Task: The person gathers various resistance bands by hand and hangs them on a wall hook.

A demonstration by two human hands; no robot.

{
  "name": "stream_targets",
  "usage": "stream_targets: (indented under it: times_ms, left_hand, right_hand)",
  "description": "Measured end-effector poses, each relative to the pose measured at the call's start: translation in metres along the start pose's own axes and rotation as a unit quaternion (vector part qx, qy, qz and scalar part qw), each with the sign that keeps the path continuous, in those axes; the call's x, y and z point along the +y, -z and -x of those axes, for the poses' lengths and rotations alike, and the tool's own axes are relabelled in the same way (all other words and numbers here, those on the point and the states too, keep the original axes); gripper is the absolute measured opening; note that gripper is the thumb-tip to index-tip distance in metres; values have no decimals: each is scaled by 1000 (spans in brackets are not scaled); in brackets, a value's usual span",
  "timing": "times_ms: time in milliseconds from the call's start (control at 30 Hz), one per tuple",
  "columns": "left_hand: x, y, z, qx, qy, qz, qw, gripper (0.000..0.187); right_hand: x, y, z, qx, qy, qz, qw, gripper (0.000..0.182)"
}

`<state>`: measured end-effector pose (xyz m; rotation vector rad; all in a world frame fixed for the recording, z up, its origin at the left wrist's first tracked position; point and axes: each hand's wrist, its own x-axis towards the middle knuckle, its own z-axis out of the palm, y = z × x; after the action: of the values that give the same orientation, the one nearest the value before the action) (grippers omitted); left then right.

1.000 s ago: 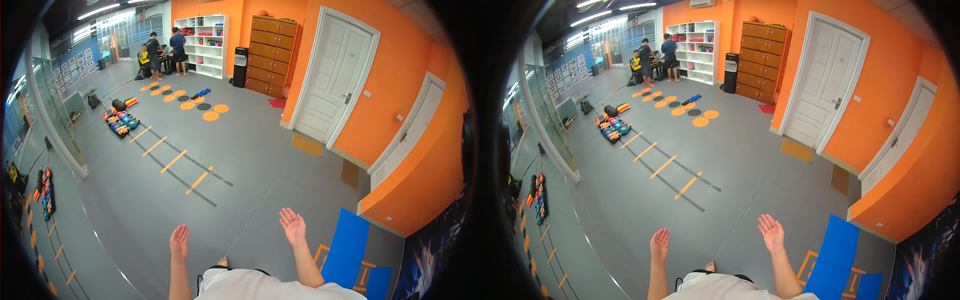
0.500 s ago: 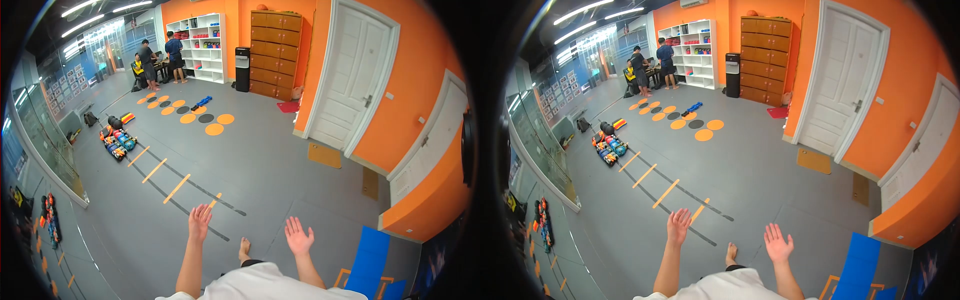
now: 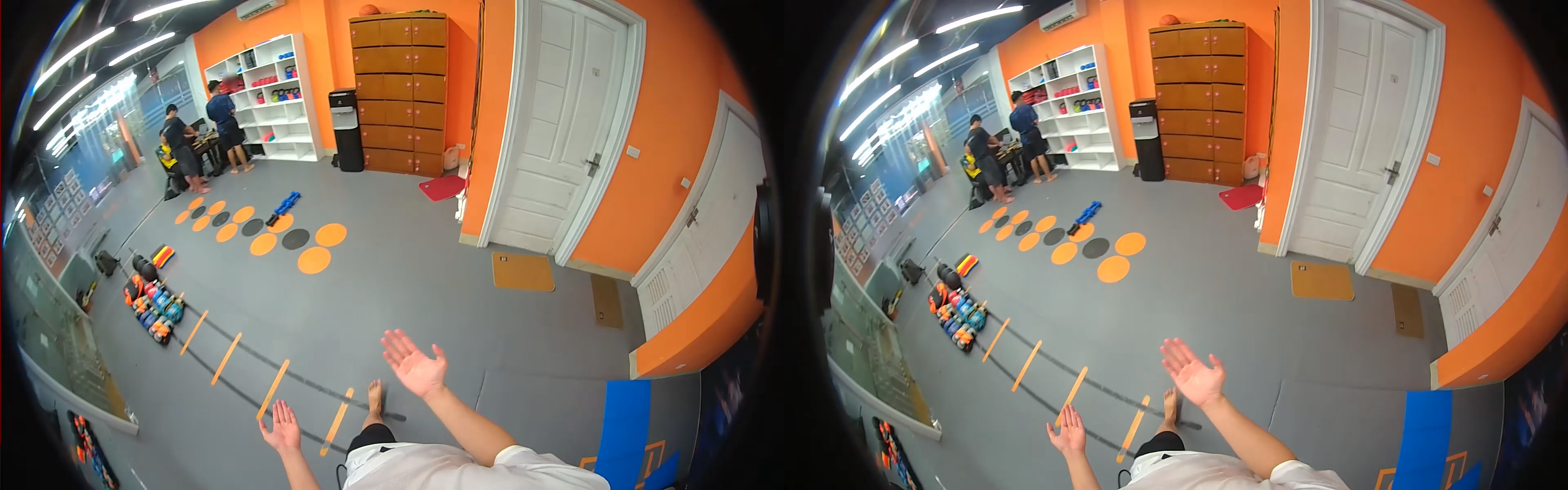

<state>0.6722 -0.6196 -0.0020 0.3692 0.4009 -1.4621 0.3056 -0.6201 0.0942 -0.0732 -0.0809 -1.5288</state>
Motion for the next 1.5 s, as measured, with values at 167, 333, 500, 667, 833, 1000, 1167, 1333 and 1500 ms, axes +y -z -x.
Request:
stream_targets:
  times_ms: [167,333,500,667,833,1000,1167,1333,1500]
  left_hand:
    - [-81,-87,-147,-83,96,-51,991,63]
    - [-187,-176,-282,-129,241,-184,944,57]
    - [-307,-253,-374,-137,340,-251,896,57]
    - [-419,-300,-480,-150,389,-255,873,57]
    - [-444,-308,-571,-59,388,-276,877,60]
    - [-425,-338,-660,-7,293,-296,909,62]
    - [-469,-356,-768,36,215,-205,954,63]
    - [-583,-405,-875,23,263,-226,938,61]
    - [-739,-490,-981,-37,368,-305,878,51]
  right_hand:
    - [-104,25,-98,52,133,26,989,80]
    - [-172,27,-166,86,263,66,959,74]
    - [-220,54,-211,128,391,28,911,71]
    - [-276,109,-282,154,452,-39,878,74]
    - [-358,145,-389,161,430,-48,887,75]
    - [-441,141,-553,149,382,-42,911,78]
    - [-516,118,-731,108,311,11,944,80]
    - [-588,129,-831,90,326,39,940,79]
    - [-634,135,-860,143,387,40,910,76]
